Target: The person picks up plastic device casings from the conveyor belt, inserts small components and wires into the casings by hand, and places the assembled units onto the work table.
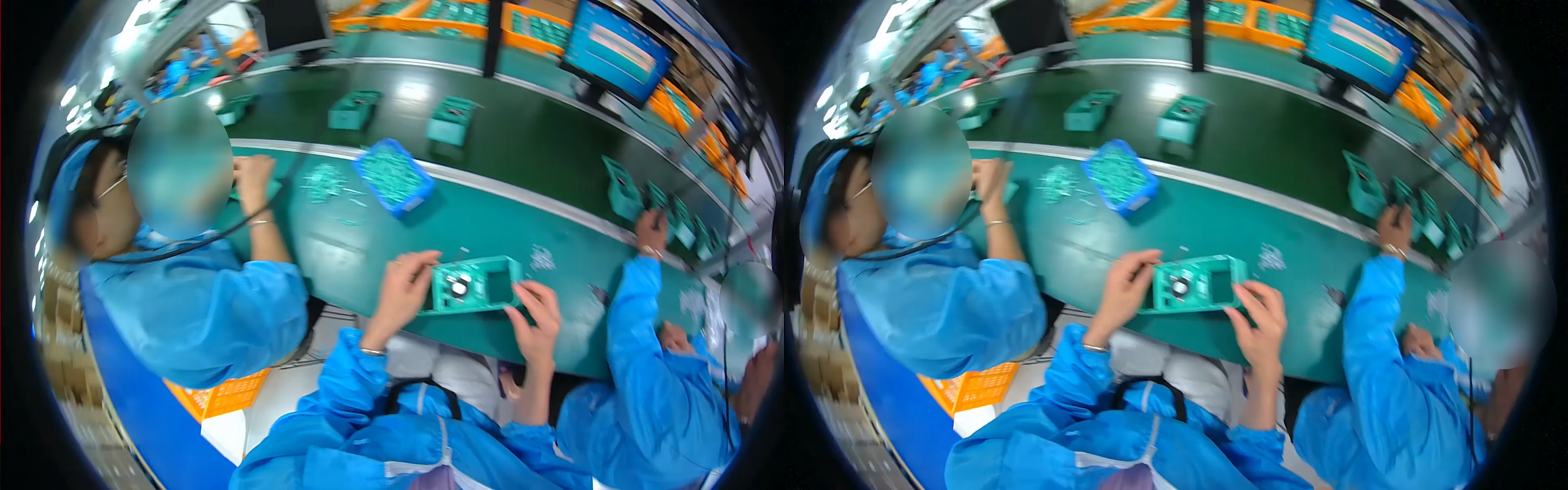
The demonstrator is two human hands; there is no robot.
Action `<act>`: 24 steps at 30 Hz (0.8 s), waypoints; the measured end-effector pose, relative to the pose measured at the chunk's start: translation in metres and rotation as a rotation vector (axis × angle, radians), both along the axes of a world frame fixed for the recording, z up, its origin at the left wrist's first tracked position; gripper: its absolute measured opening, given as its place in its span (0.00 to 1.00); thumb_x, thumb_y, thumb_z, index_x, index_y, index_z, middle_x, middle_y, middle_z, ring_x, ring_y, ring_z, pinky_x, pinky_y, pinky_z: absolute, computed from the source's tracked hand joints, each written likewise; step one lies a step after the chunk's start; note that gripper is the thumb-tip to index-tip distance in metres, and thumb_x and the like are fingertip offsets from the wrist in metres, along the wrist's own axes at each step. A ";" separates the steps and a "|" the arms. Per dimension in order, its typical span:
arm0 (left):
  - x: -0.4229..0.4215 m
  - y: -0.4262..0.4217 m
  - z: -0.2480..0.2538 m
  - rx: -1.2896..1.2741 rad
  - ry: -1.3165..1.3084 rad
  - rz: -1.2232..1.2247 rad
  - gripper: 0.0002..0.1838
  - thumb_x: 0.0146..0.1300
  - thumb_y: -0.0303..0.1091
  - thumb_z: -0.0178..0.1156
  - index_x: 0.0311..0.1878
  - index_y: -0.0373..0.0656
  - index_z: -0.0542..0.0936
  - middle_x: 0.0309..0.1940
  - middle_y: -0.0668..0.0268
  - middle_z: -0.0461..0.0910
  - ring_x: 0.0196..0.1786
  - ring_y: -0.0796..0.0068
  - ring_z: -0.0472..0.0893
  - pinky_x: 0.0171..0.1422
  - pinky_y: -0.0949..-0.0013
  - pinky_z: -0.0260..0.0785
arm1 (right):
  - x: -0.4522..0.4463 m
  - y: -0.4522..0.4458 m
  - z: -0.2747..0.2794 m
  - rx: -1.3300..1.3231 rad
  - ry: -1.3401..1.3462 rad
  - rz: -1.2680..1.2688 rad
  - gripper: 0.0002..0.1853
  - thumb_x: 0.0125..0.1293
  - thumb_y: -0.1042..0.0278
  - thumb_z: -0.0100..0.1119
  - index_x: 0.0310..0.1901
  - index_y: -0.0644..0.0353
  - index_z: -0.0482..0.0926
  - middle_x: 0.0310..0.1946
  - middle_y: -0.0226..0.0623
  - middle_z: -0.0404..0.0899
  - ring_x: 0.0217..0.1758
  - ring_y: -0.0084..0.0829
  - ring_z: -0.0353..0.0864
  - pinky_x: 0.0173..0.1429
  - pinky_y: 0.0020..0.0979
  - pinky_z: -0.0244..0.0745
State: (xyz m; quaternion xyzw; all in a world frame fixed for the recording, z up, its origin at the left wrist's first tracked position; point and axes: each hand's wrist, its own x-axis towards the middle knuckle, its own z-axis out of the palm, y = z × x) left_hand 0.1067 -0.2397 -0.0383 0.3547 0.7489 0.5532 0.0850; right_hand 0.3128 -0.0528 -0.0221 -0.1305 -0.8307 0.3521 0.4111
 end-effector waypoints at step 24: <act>0.004 -0.001 0.012 -0.027 0.187 -0.045 0.10 0.73 0.30 0.64 0.53 0.48 0.89 0.35 0.69 0.84 0.41 0.69 0.78 0.55 0.64 0.63 | 0.005 -0.002 0.003 -0.075 -0.025 -0.001 0.23 0.55 0.86 0.73 0.55 0.67 0.88 0.52 0.45 0.85 0.56 0.41 0.84 0.61 0.37 0.79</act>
